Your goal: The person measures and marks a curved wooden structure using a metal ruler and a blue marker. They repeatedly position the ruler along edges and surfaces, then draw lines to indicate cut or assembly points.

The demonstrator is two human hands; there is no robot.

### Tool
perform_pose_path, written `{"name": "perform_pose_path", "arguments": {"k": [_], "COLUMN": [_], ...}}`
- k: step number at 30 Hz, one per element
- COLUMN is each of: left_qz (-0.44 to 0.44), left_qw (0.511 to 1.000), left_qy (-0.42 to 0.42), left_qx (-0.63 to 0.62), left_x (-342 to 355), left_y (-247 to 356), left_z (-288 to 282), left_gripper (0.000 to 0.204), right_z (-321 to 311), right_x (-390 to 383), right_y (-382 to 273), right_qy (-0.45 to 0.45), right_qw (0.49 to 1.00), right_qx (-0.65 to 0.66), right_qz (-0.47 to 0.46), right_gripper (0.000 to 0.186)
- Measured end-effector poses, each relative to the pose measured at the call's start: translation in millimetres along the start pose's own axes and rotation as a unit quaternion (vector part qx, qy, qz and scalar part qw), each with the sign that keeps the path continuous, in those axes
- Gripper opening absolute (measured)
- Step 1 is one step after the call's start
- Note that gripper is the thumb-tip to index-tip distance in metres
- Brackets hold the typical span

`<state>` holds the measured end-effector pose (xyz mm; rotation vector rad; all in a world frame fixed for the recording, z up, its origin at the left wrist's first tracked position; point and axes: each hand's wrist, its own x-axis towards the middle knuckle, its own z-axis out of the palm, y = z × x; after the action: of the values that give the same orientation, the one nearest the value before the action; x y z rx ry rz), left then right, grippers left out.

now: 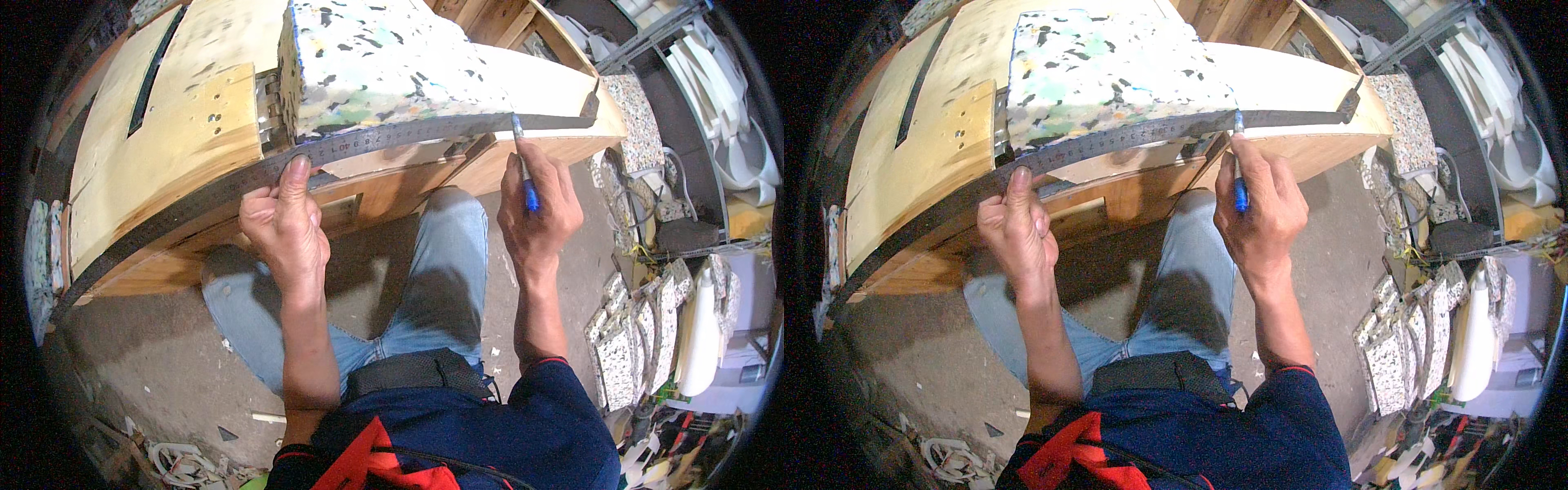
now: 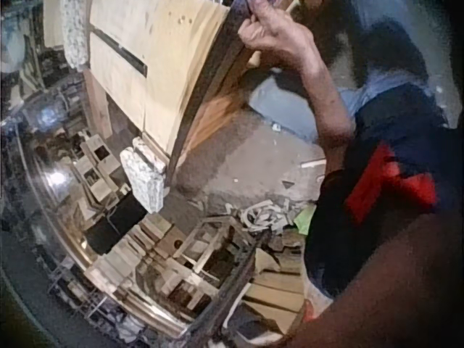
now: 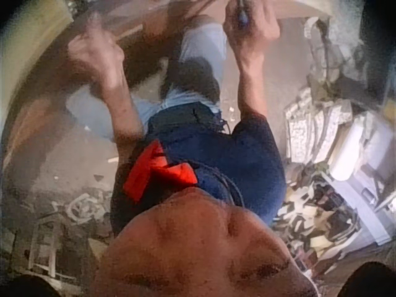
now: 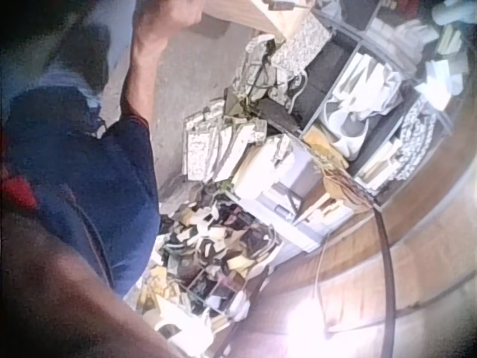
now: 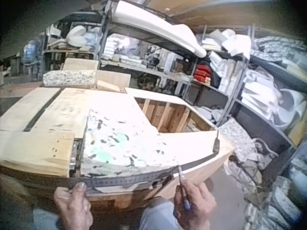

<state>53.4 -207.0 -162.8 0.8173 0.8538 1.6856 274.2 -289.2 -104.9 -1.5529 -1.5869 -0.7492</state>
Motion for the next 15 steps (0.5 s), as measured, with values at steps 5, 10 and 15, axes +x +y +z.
{"name": "perform_pose_path", "arguments": {"k": [5,10,15], "left_qz": [-0.01,-0.007,-0.033], "left_qw": [1.0,1.0,0.999], "left_qy": [-0.001,-0.001,0.03], "left_qx": [-0.004,-0.005,-0.019], "left_x": [0,-1,-2], "left_y": [0,-2,-2], "left_z": [0,1,1], "left_gripper": [0.029,0.029,0.023], "right_z": [3,17,25], "right_x": [3,4,11], "right_y": [-23,-55,-91], "right_qy": [-0.033,-0.067,-0.083], "right_qw": [0.998,0.982,0.961], "right_qx": [0.04,0.15,0.23], "right_qz": [-0.043,-0.096,-0.129], "right_gripper": [0.033,0.04,0.039]}}
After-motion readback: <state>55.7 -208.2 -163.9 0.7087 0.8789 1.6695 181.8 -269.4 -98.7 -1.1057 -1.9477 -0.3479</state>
